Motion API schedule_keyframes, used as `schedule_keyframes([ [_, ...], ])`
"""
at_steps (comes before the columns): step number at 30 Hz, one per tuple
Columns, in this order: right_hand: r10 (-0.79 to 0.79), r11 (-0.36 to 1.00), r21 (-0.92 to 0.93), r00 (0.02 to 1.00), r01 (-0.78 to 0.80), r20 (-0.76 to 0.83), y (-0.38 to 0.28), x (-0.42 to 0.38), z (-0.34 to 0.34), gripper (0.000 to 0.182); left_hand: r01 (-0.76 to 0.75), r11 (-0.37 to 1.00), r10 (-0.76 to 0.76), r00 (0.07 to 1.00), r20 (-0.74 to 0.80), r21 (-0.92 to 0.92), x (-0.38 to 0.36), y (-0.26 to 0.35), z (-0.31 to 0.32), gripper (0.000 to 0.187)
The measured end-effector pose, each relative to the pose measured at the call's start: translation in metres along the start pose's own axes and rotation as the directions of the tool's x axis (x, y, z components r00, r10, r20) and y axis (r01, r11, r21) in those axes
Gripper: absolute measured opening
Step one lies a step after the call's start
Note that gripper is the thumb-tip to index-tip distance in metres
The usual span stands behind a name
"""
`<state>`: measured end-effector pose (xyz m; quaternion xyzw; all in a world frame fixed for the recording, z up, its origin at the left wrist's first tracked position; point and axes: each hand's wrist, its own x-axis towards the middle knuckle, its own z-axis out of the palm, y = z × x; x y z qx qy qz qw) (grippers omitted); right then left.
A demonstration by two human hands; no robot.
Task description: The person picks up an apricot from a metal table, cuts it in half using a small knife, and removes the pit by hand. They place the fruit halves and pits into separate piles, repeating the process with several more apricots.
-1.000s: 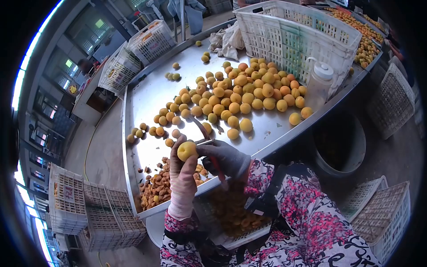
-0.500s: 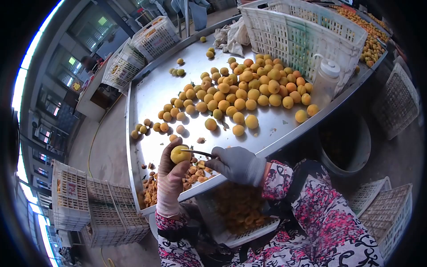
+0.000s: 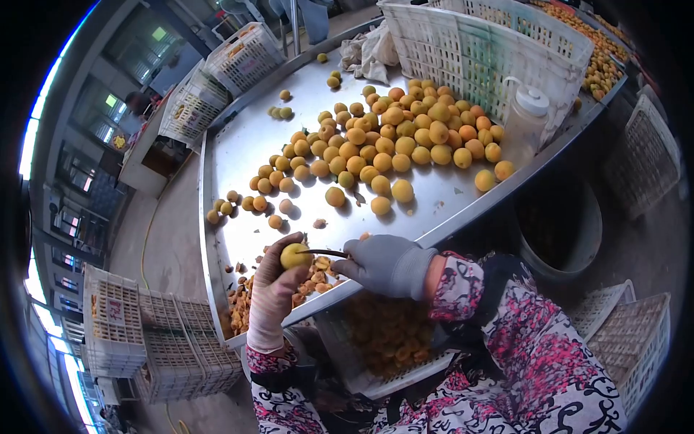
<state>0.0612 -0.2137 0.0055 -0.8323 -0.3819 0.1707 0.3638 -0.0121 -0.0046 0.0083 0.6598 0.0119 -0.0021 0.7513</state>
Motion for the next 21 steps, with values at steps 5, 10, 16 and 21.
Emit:
schedule_keyframes([
  [5, 0.03, 0.961, 0.275, 0.973, 0.036, -0.231, -0.009, 0.012, 0.035, 0.039, -0.075, 0.823, 0.026, 0.995, -0.094, -0.564, 0.016, -0.018, 0.022, 0.054],
  [10, 0.071, 0.959, 0.285, 0.965, 0.003, -0.251, -0.007, 0.018, 0.023, 0.041, -0.121, 0.765, 0.008, 0.984, -0.178, -0.632, 0.027, -0.015, 0.034, 0.049],
  [16, 0.037, 0.873, 0.466, 0.933, 0.144, -0.357, -0.013, 0.013, 0.038, 0.04, -0.093, 0.79, 0.024, 0.992, -0.121, -0.606, 0.029, -0.022, 0.037, 0.041],
  [21, 0.135, 0.91, 0.415, 0.927, 0.025, -0.351, -0.004, 0.02, 0.047, 0.04, -0.051, 0.665, -0.041, 0.994, -0.104, -0.746, 0.034, -0.036, 0.044, 0.051],
])
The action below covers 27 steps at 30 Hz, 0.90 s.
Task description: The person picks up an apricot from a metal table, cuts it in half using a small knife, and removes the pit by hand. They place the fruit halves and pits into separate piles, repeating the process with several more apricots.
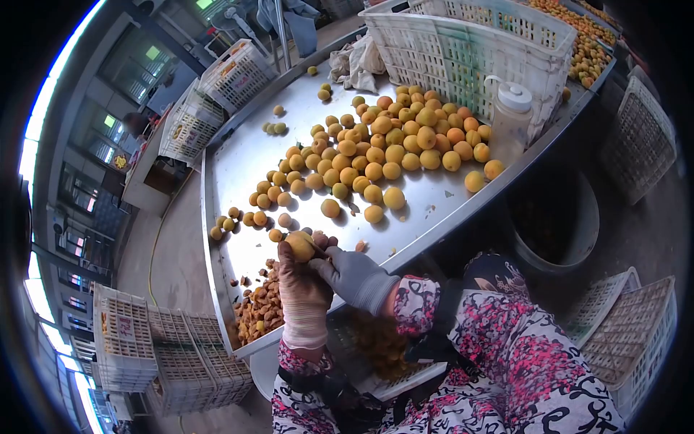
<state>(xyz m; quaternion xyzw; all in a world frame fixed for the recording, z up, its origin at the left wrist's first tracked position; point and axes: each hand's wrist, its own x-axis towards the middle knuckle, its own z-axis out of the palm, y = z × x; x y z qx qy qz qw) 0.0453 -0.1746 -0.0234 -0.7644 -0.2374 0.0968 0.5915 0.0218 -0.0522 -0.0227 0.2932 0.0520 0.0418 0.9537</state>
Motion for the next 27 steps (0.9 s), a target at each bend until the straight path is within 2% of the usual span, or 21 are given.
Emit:
schedule_keyframes([
  [1, -0.056, 0.998, -0.001, 0.998, 0.056, -0.011, 0.001, 0.003, -0.002, 0.041, 0.001, 1.0, -0.001, 1.0, 0.0, 0.002, 0.0, 0.005, 0.001, 0.051],
  [2, -0.056, 0.998, 0.0, 0.998, 0.056, -0.013, -0.004, 0.006, -0.01, 0.041, -0.032, 0.986, 0.027, 0.999, 0.035, 0.166, 0.0, 0.013, 0.003, 0.051],
  [3, -0.02, 0.999, -0.031, 0.997, 0.023, 0.078, -0.013, 0.01, -0.023, 0.04, -0.07, 0.944, 0.048, 0.996, 0.073, 0.323, -0.001, 0.021, 0.005, 0.05],
  [4, 0.02, 0.998, -0.064, 0.985, -0.009, 0.169, -0.018, 0.012, -0.03, 0.039, -0.114, 0.895, 0.108, 0.993, 0.038, 0.431, -0.002, 0.024, 0.007, 0.05],
  [5, 0.023, 0.998, -0.063, 0.986, -0.012, 0.168, -0.014, 0.01, -0.024, 0.039, -0.111, 0.896, 0.106, 0.994, 0.037, 0.431, -0.003, 0.022, 0.005, 0.05],
  [7, -0.111, 0.981, 0.155, 0.992, 0.118, -0.054, -0.002, 0.003, 0.001, 0.041, -0.157, 0.891, 0.143, 0.988, 0.066, 0.426, -0.003, 0.018, 0.004, 0.048],
  [8, -0.061, 0.985, 0.152, 0.99, 0.08, -0.127, -0.003, -0.002, 0.012, 0.043, -0.039, 0.992, 0.043, 0.999, -0.03, 0.116, -0.001, 0.005, 0.01, 0.048],
  [9, 0.035, 0.998, 0.05, 0.996, -0.031, -0.085, -0.002, -0.007, 0.014, 0.043, 0.016, 0.999, -0.017, 1.0, -0.025, -0.036, 0.002, -0.002, 0.005, 0.048],
  [12, 0.066, 0.998, 0.025, 0.997, -0.065, -0.041, -0.005, 0.0, 0.008, 0.04, -0.011, 1.0, 0.011, 0.995, -0.101, -0.001, 0.0, -0.001, 0.011, 0.049],
  [14, 0.008, 0.999, 0.037, 0.999, -0.006, -0.043, -0.007, 0.004, -0.003, 0.039, -0.02, 0.98, 0.04, 0.995, -0.094, 0.2, 0.003, 0.01, 0.009, 0.047],
  [15, 0.007, 0.999, 0.035, 0.999, -0.005, -0.046, -0.009, 0.007, -0.01, 0.039, -0.137, 0.933, 0.146, 0.989, -0.002, 0.333, 0.004, 0.018, 0.01, 0.046],
  [17, 0.033, 0.996, -0.086, 0.992, -0.023, 0.125, -0.014, 0.013, -0.023, 0.038, -0.18, 0.716, 0.201, 0.978, 0.047, 0.674, -0.01, 0.03, 0.032, 0.046],
  [19, 0.016, 0.996, -0.085, 0.988, -0.003, 0.151, -0.011, 0.013, -0.02, 0.038, -0.207, 0.713, 0.208, 0.975, 0.08, 0.67, -0.009, 0.028, 0.022, 0.045],
  [21, -0.029, 0.999, -0.026, 0.999, 0.03, 0.027, -0.012, 0.006, -0.008, 0.037, -0.232, 0.744, 0.256, 0.965, 0.053, 0.626, -0.007, 0.019, 0.011, 0.041],
  [22, -0.122, 0.992, 0.023, 0.991, 0.124, -0.059, -0.002, 0.005, 0.005, 0.039, -0.249, 0.764, 0.308, 0.951, 0.002, 0.595, -0.007, 0.008, 0.01, 0.037],
  [23, -0.122, 0.992, 0.023, 0.991, 0.124, -0.058, 0.003, 0.005, 0.008, 0.039, -0.178, 0.859, 0.236, 0.97, -0.063, 0.48, -0.008, 0.003, 0.01, 0.047],
  [25, -0.038, 0.996, -0.077, 0.999, 0.037, -0.014, 0.007, 0.005, 0.012, 0.034, -0.04, 0.981, 0.04, 0.999, 0.005, 0.189, 0.003, 0.006, -0.014, 0.045],
  [26, -0.043, 0.994, -0.099, 0.999, 0.041, -0.021, 0.003, 0.005, 0.01, 0.032, -0.041, 0.981, 0.041, 0.999, 0.005, 0.189, 0.003, 0.011, -0.013, 0.045],
  [27, -0.042, 0.994, -0.1, 0.999, 0.04, -0.021, -0.001, 0.005, 0.007, 0.032, -0.093, 0.918, 0.101, 0.995, 0.0, 0.386, 0.002, 0.015, -0.01, 0.045],
])
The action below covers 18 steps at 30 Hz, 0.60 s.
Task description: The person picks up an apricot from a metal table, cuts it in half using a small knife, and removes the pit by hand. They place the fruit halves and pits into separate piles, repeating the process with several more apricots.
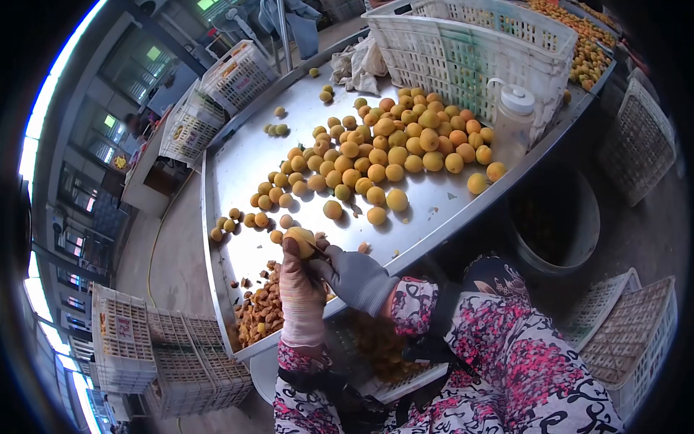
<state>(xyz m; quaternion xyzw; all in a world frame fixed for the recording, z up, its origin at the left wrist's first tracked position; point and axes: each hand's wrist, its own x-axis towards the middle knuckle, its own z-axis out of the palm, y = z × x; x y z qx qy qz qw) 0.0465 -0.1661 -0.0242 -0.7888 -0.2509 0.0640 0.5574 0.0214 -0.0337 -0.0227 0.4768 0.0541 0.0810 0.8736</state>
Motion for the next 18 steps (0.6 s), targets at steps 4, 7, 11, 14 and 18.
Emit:
schedule_keyframes([
  [4, -0.034, 0.998, -0.05, 0.999, 0.034, -0.014, -0.004, -0.001, -0.01, 0.029, -0.096, 0.941, 0.135, 0.985, -0.103, 0.325, -0.007, 0.02, 0.024, 0.045],
  [7, 0.027, 0.998, -0.068, 0.995, -0.02, 0.093, -0.006, -0.001, -0.01, 0.038, -0.169, 0.939, 0.207, 0.973, -0.099, 0.301, -0.006, 0.015, 0.027, 0.043],
  [11, -0.013, 0.988, -0.152, 1.0, 0.01, -0.02, 0.003, -0.002, 0.003, 0.034, -0.041, 0.998, 0.046, 0.993, -0.106, 0.053, 0.003, 0.0, 0.019, 0.04],
  [14, -0.042, 0.971, -0.239, 0.997, 0.026, -0.061, 0.005, -0.002, 0.003, 0.031, 0.066, 0.977, -0.102, 0.979, -0.174, -0.201, 0.005, 0.005, 0.029, 0.041],
  [18, -0.032, 0.98, -0.195, 0.999, 0.029, -0.01, 0.003, 0.0, 0.004, 0.032, -0.035, 0.988, 0.057, 0.988, -0.142, 0.151, -0.005, 0.013, 0.037, 0.044],
])
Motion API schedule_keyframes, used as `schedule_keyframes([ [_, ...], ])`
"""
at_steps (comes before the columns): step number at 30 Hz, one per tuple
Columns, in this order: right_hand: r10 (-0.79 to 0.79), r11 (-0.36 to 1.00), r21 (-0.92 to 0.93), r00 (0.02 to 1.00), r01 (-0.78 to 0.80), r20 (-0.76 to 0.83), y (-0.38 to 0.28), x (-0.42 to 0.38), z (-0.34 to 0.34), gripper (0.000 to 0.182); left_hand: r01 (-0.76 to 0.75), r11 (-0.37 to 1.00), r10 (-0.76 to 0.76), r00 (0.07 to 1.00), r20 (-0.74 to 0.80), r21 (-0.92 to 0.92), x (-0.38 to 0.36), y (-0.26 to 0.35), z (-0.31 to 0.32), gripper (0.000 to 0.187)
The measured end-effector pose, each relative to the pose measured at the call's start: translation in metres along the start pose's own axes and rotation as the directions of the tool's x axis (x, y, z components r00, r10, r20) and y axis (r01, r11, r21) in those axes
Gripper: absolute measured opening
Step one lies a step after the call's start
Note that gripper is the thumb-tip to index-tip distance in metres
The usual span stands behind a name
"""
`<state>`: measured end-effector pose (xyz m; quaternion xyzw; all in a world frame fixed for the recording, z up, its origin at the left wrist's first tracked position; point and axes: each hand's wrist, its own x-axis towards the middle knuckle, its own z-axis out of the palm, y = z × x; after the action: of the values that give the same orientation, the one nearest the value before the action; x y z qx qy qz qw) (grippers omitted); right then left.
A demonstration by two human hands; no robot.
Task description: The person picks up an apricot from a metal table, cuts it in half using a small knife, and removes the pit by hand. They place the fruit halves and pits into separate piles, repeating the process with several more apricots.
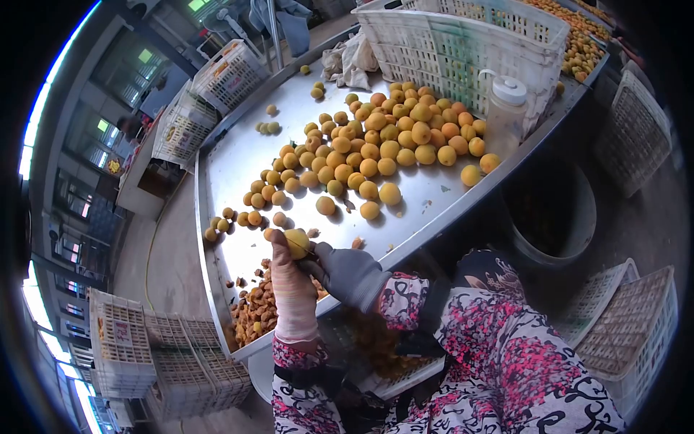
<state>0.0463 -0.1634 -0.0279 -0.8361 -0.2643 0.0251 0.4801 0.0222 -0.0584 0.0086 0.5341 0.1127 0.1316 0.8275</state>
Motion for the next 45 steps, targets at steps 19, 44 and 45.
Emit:
schedule_keyframes([
  [19, 0.054, 0.998, -0.038, 0.99, -0.049, 0.134, -0.009, 0.001, -0.011, 0.033, -0.166, 0.914, 0.233, 0.962, -0.144, 0.371, 0.005, -0.019, -0.012, 0.045],
  [44, 0.265, 0.531, 0.766, 0.93, -0.362, 0.256, 0.017, 0.031, -0.007, 0.048, -0.604, 0.171, 0.439, 0.754, 0.489, 0.778, -0.002, -0.025, -0.018, 0.05],
  [45, 0.278, 0.494, 0.81, 0.94, -0.316, 0.197, 0.022, 0.034, 0.002, 0.044, -0.622, 0.136, 0.523, 0.706, 0.478, 0.771, -0.002, -0.028, -0.016, 0.049],
])
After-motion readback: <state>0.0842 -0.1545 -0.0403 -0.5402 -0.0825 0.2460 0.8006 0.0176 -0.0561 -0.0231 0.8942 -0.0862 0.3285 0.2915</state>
